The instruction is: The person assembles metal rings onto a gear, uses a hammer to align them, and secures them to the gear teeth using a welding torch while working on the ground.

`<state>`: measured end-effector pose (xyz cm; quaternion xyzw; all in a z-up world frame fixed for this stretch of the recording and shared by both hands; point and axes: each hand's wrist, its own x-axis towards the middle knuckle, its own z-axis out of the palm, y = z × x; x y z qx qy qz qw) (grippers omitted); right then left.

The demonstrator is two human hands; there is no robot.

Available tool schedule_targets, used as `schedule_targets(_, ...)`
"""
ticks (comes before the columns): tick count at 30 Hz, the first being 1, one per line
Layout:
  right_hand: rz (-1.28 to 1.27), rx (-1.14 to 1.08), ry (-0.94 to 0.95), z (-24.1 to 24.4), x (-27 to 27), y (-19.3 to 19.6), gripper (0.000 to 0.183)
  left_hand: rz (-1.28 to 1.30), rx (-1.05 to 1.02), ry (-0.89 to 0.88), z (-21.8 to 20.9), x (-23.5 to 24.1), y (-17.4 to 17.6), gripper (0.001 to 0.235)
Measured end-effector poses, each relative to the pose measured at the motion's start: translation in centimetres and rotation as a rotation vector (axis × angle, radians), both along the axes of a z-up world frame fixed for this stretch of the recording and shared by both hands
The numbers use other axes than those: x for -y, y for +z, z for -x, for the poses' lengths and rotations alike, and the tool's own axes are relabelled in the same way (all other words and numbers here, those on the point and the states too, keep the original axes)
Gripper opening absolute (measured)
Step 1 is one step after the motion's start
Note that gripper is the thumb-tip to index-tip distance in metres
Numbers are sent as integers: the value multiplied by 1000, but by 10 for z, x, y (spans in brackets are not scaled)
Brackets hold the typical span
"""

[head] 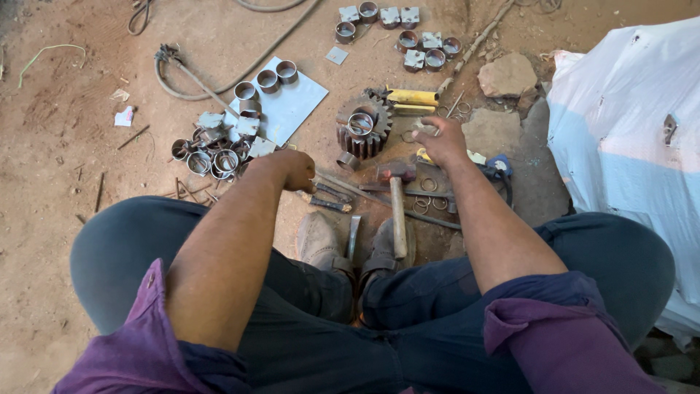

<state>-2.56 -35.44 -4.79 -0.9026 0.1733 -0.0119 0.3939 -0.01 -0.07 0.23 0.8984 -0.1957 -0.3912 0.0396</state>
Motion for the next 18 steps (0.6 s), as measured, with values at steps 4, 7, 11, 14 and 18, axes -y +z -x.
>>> schedule_targets(4,-30,-33,-17,1,-2,5,49,-10,-3,6,1,0,1,60)
schedule_targets(7,-11,-11,6,1,-2,6,48,-6,-18,28,2,0,4,61)
schedule_targets(11,-49,-4,-12,1,-1,1,47,2,-19,43,3,-1,5,61)
schedule_targets(14,-39,31,14,1,1,-2,47,9,-12,32,2,-1,3,62)
schedule_targets(18,-47,33,5,-3,5,-10,47,8,-3,-6,2,-1,4,60)
